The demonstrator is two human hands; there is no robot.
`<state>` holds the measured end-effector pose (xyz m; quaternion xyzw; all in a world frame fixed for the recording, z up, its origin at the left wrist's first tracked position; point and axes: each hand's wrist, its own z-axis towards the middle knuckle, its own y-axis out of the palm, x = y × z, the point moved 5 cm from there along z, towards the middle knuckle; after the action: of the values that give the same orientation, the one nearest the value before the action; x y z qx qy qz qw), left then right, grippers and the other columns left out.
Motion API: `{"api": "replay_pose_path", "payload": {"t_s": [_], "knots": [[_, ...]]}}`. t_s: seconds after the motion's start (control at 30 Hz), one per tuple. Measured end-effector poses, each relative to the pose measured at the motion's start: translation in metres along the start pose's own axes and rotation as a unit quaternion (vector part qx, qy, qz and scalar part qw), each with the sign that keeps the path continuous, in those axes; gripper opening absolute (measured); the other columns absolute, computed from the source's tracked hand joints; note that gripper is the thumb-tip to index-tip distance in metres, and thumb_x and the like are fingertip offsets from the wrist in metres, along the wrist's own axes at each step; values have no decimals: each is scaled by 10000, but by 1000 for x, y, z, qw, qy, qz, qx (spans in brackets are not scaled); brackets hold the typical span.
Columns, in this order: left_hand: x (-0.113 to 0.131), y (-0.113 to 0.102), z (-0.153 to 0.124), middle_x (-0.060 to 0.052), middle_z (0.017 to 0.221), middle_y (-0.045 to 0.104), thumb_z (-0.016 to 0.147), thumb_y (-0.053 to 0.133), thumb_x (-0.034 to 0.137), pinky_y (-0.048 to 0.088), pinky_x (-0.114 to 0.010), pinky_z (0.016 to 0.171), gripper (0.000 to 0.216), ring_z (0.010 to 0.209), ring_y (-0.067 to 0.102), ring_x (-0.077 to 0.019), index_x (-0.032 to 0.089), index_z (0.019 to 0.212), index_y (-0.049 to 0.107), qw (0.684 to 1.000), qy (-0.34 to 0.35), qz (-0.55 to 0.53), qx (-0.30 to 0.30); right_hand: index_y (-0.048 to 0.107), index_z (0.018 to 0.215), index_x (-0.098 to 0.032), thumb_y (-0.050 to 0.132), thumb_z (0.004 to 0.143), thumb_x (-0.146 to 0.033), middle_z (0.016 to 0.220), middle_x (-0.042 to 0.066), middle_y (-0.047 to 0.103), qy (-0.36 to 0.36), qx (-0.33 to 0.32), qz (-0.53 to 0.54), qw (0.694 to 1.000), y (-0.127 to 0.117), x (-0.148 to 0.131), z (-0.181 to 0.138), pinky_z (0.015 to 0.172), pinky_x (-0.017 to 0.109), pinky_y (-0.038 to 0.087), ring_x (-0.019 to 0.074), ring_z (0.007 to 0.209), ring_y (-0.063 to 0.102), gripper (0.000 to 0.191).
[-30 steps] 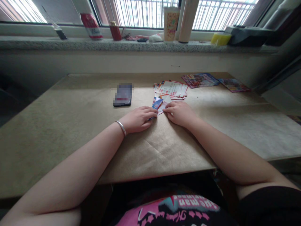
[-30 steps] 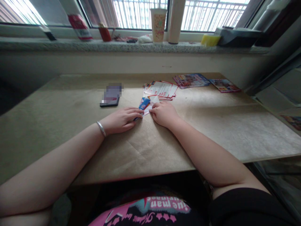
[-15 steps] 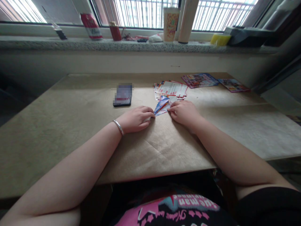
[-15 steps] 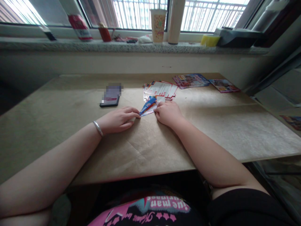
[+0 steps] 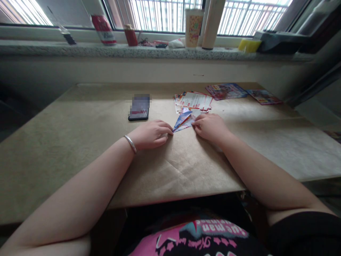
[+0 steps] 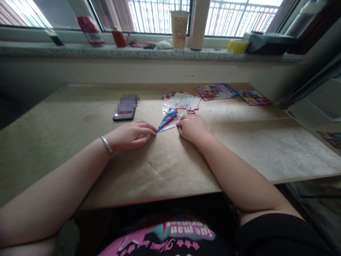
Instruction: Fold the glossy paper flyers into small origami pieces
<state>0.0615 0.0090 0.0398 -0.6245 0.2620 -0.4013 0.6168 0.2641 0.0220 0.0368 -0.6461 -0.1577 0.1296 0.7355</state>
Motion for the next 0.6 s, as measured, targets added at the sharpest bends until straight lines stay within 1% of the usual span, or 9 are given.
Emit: {"api": "replay_pose_path", "payload": {"t_s": [0.23, 0.33, 0.4, 0.43, 0.5, 0.6], "knots": [[-3, -5, -4, -32, 1171, 698, 883, 424, 218, 475, -321, 993, 331, 1070, 635, -186, 211, 1008, 730, 1000, -2, -6, -10, 765, 1059, -233, 436, 921, -305, 1120, 61, 725, -4, 7, 0, 1000, 0, -1, -1, 829, 348, 414, 222, 980, 644, 364], [-4, -2, -4, -40, 1173, 689, 885, 429, 224, 485, -315, 965, 309, 1056, 640, -187, 205, 974, 724, 1000, -3, -4, 10, 771, 1028, -217, 439, 913, -298, 1112, 60, 726, -13, 22, 5, 1000, 2, -1, -1, 808, 344, 424, 224, 966, 641, 361], [-4, 1, -3, -60, 1187, 673, 905, 431, 255, 495, -317, 942, 299, 1047, 639, -193, 191, 1003, 707, 999, -9, -3, 34, 770, 1008, -205, 451, 905, -297, 1114, 64, 723, -20, 44, 8, 999, 3, -2, -2, 812, 349, 429, 234, 973, 632, 347], [-5, 1, -2, -69, 1179, 673, 917, 428, 269, 499, -320, 933, 307, 1036, 639, -195, 183, 1049, 691, 999, -13, 0, 51, 765, 1013, -202, 458, 902, -297, 1124, 66, 719, -27, 56, 13, 998, 3, -3, -2, 822, 353, 430, 239, 983, 625, 340], [-3, 4, -1, -72, 1175, 677, 932, 430, 289, 497, -332, 939, 316, 1043, 630, -201, 182, 1107, 670, 998, -3, 8, 61, 744, 1052, -202, 465, 904, -294, 1149, 69, 707, -49, 78, 30, 995, 3, -7, -2, 855, 360, 427, 243, 1001, 609, 328], [0, 7, 2, -71, 1156, 691, 938, 446, 305, 499, -359, 942, 306, 1034, 620, -212, 186, 1095, 681, 998, 19, 23, 59, 703, 1115, -211, 467, 914, -265, 1184, 61, 689, -115, 96, 77, 986, 3, -19, -2, 920, 360, 412, 230, 1025, 583, 315]]}}
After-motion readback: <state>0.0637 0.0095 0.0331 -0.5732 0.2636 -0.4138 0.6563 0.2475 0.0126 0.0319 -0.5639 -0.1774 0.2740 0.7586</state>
